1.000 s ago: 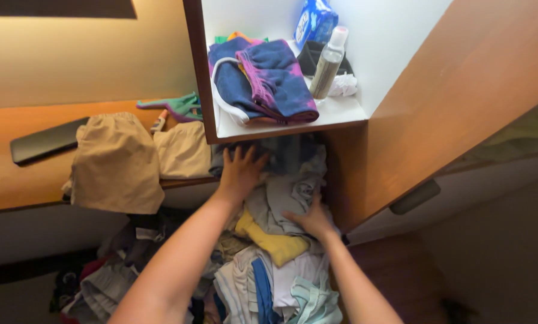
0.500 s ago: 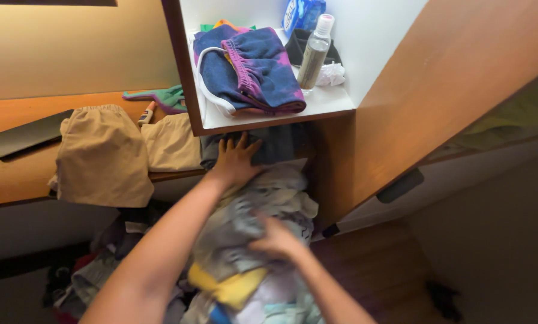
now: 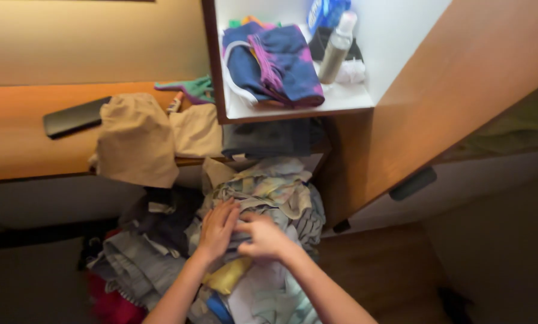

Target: Folding various clothing items from a pile and organizing them on a shelf.

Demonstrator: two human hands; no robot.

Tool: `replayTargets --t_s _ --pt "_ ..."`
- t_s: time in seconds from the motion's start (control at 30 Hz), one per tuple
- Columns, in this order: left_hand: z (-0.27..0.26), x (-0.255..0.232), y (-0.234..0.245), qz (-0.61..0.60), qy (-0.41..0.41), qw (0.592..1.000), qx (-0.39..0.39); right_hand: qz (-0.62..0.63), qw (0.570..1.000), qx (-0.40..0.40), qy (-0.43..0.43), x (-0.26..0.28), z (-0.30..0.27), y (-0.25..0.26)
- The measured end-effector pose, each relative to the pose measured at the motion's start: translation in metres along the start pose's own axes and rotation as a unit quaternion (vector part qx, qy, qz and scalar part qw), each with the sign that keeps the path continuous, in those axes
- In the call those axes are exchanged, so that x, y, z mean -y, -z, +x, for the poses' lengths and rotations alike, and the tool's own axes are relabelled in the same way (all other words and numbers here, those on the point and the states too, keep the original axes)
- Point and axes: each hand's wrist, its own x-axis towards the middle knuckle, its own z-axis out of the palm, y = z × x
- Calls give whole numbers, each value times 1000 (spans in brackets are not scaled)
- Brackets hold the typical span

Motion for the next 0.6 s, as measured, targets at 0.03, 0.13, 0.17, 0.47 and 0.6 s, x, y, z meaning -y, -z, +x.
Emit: replayTargets --t_s 0.03,0.13,0.17,0.47,0.6 --pt "-3 -7 9 28 -20 999 9 8 994 -106 40 -16 2 0" --pt "-10 -11 18 55 -30 998 20 -27 958 -286 -12 -59 16 7" --pt "-8 -9 18 53 -23 998 22 -73 924 -361 -105 -74 25 13" --pt "-7 -12 6 119 -34 992 23 -14 919 -63 -389 -80 59 52" --pt "-4 -32 18 93 1 995 34 -21 922 -45 -384 -80 63 39"
